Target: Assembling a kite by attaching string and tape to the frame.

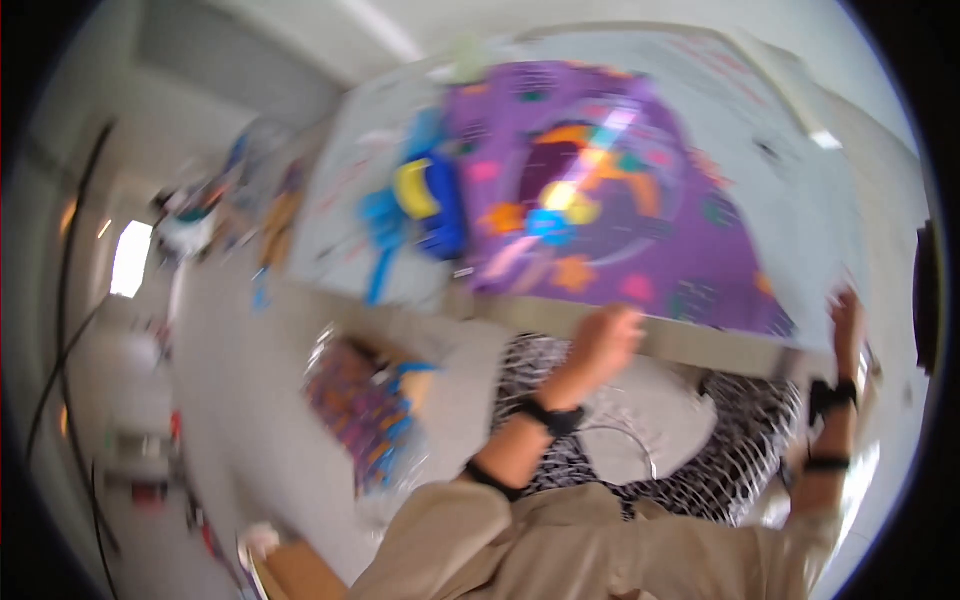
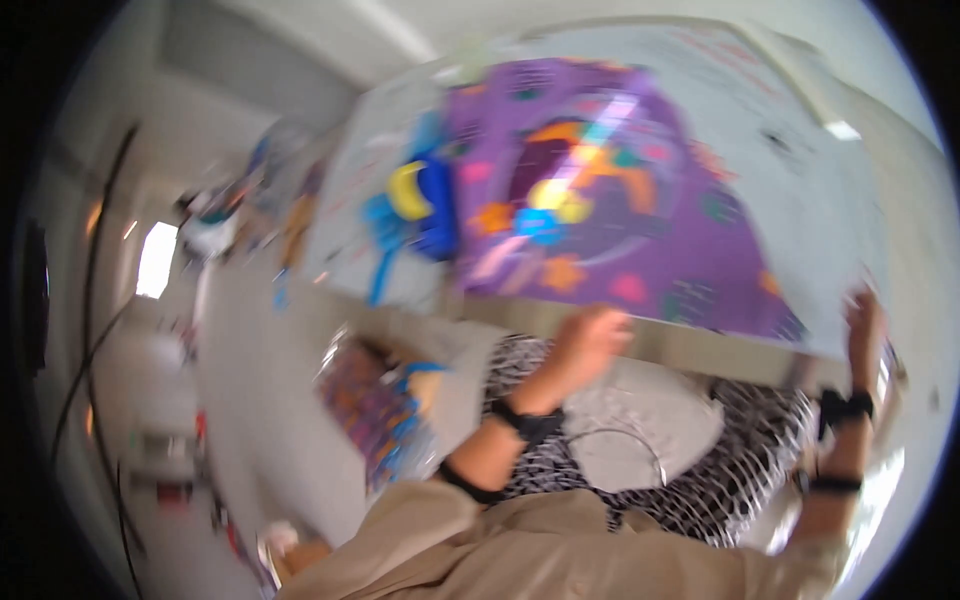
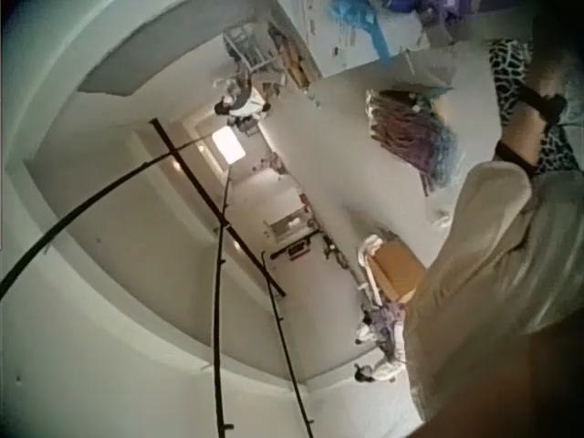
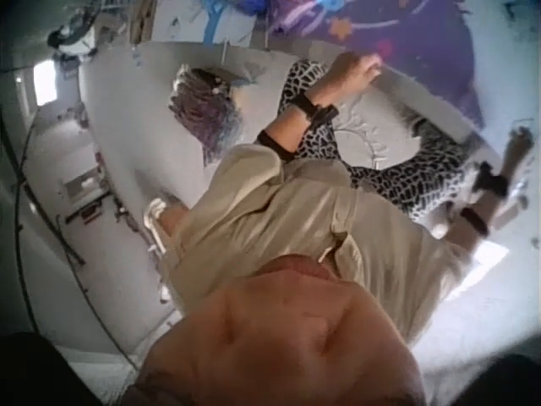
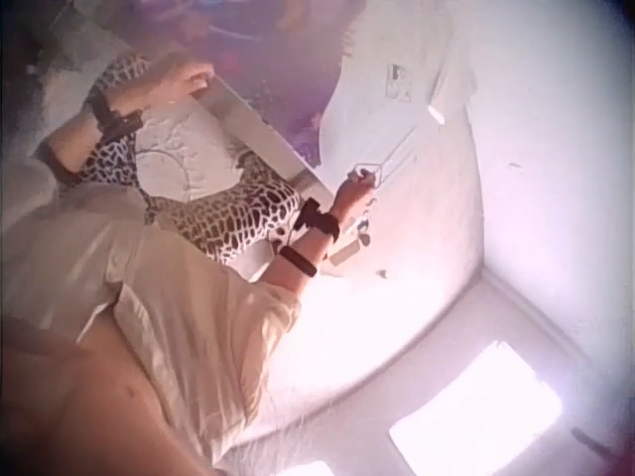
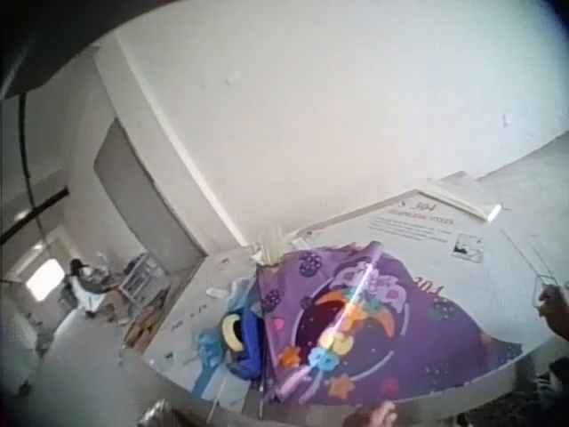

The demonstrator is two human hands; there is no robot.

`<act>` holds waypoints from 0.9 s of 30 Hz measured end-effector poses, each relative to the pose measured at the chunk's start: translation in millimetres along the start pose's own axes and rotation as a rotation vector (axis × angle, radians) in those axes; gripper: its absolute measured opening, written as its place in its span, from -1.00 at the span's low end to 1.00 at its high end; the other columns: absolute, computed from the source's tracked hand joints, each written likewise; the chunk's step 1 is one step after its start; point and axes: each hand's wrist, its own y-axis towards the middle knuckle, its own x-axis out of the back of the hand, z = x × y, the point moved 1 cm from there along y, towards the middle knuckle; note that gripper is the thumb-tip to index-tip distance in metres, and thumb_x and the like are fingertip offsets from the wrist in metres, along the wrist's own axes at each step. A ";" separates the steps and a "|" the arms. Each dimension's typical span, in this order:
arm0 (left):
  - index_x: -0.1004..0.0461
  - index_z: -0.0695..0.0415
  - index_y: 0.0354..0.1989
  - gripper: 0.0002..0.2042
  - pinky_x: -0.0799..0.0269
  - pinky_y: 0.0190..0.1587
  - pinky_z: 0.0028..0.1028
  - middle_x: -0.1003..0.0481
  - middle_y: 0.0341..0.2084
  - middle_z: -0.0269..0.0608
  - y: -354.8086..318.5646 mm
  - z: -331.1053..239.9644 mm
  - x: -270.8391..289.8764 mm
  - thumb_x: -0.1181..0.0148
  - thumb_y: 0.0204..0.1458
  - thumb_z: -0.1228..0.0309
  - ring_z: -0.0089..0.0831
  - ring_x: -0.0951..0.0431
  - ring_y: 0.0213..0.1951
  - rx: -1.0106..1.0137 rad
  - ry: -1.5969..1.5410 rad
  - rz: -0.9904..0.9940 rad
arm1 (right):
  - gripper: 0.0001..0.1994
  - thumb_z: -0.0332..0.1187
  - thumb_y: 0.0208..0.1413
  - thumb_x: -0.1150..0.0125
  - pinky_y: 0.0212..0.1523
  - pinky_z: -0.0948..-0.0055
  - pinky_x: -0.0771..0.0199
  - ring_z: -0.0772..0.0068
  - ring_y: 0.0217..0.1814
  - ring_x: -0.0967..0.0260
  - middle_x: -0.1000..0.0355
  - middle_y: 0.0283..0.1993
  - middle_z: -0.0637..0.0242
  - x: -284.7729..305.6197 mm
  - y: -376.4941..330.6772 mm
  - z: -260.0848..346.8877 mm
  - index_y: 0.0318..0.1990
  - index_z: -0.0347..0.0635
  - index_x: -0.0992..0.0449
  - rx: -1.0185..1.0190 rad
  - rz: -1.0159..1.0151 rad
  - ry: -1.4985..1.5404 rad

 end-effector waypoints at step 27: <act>-0.42 0.25 -0.53 -0.89 -0.35 -0.41 -0.17 -0.43 -0.58 0.06 29.3 -12.6 24.6 0.04 -0.10 0.53 0.01 -0.47 -0.44 -0.175 0.041 -0.051 | -0.97 -0.52 0.00 -0.08 -0.33 0.19 -0.31 -0.04 -0.30 -0.30 -0.32 -0.40 0.08 -132.4 -109.8 282.0 -0.43 -0.26 -0.38 0.472 0.499 -0.232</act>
